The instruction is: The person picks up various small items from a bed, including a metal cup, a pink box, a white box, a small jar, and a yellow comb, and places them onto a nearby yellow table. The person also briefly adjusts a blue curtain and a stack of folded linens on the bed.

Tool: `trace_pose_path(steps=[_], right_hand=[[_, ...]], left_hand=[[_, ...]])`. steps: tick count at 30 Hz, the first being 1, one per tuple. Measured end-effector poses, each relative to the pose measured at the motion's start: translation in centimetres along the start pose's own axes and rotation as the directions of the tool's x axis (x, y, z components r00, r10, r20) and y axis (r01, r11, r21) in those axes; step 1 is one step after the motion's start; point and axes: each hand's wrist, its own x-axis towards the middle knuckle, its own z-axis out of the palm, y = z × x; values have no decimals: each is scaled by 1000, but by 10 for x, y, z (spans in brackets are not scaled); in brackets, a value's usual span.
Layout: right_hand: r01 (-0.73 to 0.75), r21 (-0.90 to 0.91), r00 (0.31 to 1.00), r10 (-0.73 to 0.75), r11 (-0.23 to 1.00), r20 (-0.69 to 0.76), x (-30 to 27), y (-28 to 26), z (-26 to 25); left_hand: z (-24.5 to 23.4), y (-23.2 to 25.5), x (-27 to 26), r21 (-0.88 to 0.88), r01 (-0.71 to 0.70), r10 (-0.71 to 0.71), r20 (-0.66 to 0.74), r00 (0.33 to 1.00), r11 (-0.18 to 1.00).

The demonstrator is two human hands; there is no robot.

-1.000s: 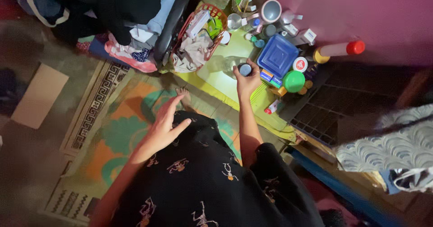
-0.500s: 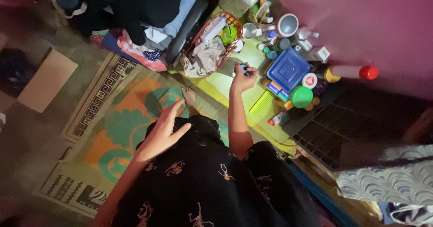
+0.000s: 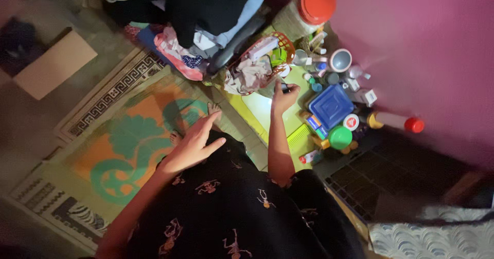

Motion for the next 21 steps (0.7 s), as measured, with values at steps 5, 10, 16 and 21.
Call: trace_pose_path(steps=[5, 10, 16, 21], right_hand=[[59, -123, 998, -54, 991, 40, 14, 11, 8], [154, -219, 986, -136, 964, 96, 18, -6, 6], [506, -194, 859, -470, 840, 203, -57, -71, 8], [690, -49, 600, -533, 722, 596, -194, -172, 55]], left_hand=[[-12, -4, -12, -24, 24, -25, -44, 999, 999], [-27, -16, -30, -12, 21, -22, -86, 996, 1000], [-67, -48, -90, 13, -2, 5, -295, 955, 1000], [-109, -82, -173, 57, 49, -6, -586, 811, 997]])
